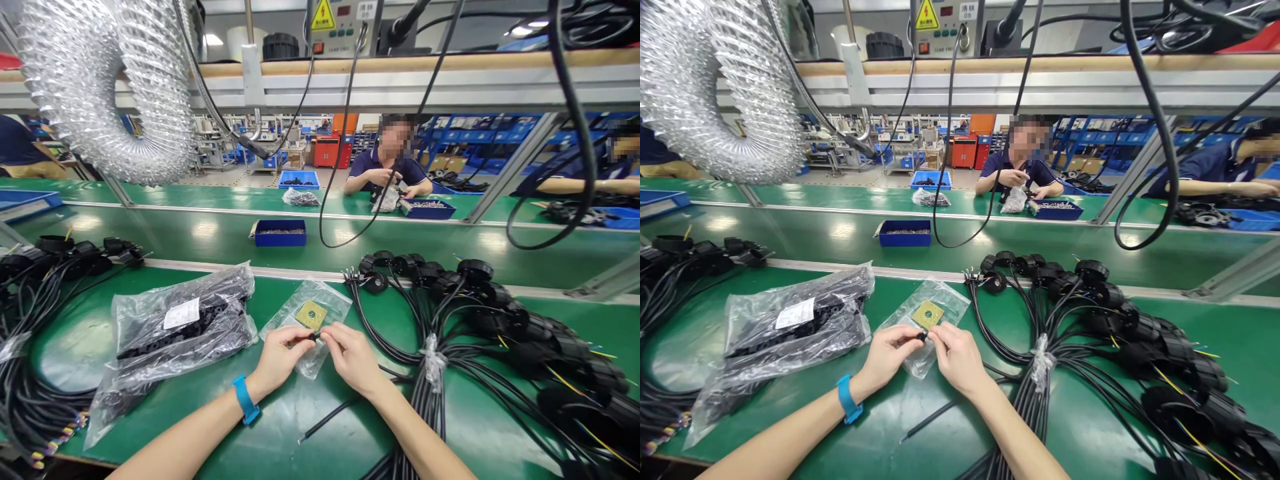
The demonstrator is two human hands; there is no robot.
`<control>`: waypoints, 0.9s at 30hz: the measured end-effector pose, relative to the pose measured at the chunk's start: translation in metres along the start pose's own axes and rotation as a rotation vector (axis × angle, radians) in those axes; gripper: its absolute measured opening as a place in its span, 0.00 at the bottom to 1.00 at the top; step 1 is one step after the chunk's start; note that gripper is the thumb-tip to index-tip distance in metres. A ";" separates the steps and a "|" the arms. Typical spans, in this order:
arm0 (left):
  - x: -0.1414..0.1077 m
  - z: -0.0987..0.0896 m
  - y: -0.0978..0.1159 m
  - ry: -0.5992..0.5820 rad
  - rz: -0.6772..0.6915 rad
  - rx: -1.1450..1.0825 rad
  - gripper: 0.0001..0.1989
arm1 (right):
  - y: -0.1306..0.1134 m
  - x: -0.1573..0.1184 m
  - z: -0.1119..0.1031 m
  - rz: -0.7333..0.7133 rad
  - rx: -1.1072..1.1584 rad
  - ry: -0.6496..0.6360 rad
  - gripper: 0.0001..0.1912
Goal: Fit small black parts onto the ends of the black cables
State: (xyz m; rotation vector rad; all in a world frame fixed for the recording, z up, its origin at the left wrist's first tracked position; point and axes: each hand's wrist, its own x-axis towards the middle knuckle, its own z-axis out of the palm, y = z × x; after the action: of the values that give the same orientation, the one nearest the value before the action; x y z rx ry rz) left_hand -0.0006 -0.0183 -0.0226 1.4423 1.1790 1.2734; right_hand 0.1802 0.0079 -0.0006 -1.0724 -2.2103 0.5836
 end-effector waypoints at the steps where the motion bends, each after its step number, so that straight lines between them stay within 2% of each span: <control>1: 0.000 0.001 0.000 0.007 -0.012 -0.036 0.08 | 0.000 0.000 -0.001 0.019 0.035 0.000 0.12; 4: 0.000 0.000 0.000 0.003 -0.020 -0.082 0.08 | -0.002 0.001 -0.002 0.056 0.093 -0.016 0.12; 10: -0.001 -0.004 0.001 0.009 0.146 0.106 0.06 | -0.007 0.001 -0.002 0.061 0.121 -0.019 0.11; 17: -0.004 -0.003 0.000 0.032 0.221 0.156 0.06 | -0.008 0.001 -0.001 0.076 0.169 -0.058 0.13; 22: -0.003 -0.002 0.002 -0.013 0.280 0.197 0.07 | -0.007 0.000 0.003 0.086 0.157 -0.116 0.15; 27: 0.004 -0.002 -0.001 -0.034 0.235 0.186 0.07 | -0.006 0.004 0.002 0.125 0.042 -0.163 0.15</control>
State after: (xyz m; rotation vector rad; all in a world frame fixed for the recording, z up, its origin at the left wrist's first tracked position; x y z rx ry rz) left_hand -0.0027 -0.0145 -0.0223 1.7752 1.1556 1.3170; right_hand 0.1736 0.0072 0.0030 -1.1846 -2.2695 0.7936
